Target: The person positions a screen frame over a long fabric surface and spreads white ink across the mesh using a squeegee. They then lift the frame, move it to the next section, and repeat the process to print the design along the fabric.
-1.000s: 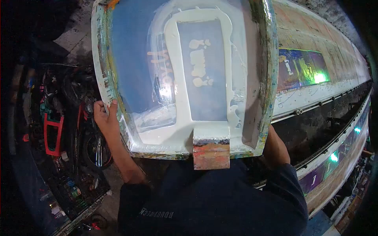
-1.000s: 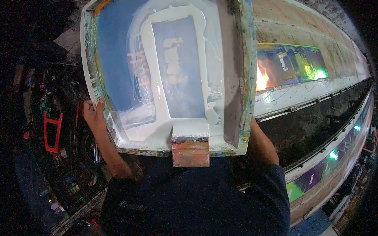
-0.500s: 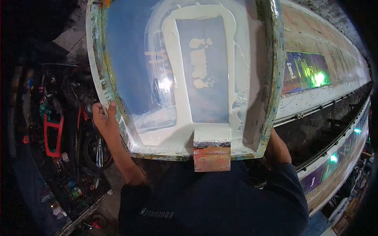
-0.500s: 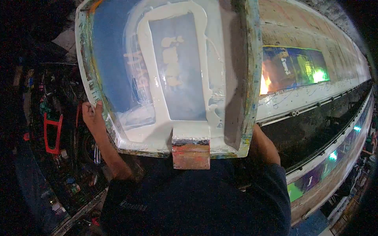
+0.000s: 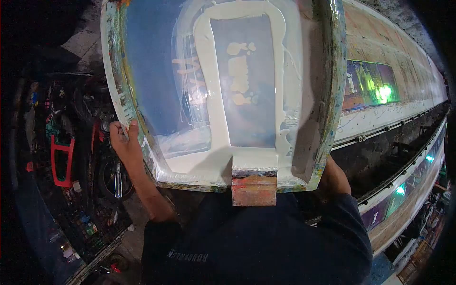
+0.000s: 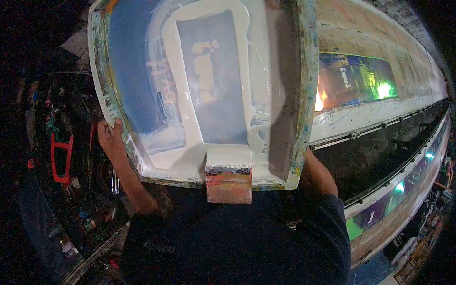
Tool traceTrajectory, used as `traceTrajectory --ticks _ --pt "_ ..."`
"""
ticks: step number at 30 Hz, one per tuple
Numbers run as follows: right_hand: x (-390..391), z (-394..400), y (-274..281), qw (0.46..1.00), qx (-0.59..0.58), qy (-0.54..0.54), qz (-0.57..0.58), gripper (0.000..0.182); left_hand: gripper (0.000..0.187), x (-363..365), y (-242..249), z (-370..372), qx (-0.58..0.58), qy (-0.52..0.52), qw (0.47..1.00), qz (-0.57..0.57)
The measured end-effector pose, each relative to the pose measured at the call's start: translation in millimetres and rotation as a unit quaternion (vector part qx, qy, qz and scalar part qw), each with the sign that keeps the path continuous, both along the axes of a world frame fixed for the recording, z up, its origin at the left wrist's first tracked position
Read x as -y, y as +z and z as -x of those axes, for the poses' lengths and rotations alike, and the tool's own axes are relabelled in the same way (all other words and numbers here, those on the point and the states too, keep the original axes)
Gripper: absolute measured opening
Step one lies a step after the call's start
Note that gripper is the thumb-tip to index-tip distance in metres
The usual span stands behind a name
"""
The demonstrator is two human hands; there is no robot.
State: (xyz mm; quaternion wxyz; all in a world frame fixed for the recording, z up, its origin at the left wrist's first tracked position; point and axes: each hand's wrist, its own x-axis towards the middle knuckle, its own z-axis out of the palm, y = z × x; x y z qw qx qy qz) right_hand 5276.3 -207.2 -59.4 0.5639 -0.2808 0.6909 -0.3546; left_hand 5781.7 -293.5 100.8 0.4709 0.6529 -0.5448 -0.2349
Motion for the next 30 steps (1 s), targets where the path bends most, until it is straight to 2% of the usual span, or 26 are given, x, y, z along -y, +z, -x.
traceTrajectory --ticks 6,18,24,26,27,29,30 --pt "-5.4 -5.4 -0.7 1.000 -0.024 0.010 -0.002 0.053 0.020 -6.4 -2.0 0.0 -0.030 -0.009 0.999 0.007" --pt "-10.6 3.0 -8.3 0.997 -0.067 0.019 -0.015 0.055 0.020 -5.6 2.4 4.5 0.028 -0.009 1.000 0.006" --pt "-3.6 2.5 -4.7 0.995 -0.096 0.022 -0.018 0.057 0.019 -5.3 0.3 8.2 -0.024 -0.010 1.000 0.011" --pt "-0.7 10.5 -4.4 0.994 -0.107 0.024 -0.012 0.057 0.028 -3.8 -5.7 4.2 -0.025 -0.011 0.999 0.028" --pt "-1.5 5.2 -0.5 0.993 -0.113 0.027 -0.008 0.057 0.028 -2.5 -11.5 -1.6 -0.027 -0.009 0.999 0.033" --pt "58.9 2.5 -0.6 0.992 -0.126 0.031 -0.006 0.058 0.021 9.4 -36.0 -13.9 0.077 -0.012 0.997 0.000" --pt "62.4 13.9 -1.6 0.991 -0.131 0.032 -0.008 0.058 0.022 23.0 -58.7 -7.4 0.058 -0.015 0.998 -0.001"
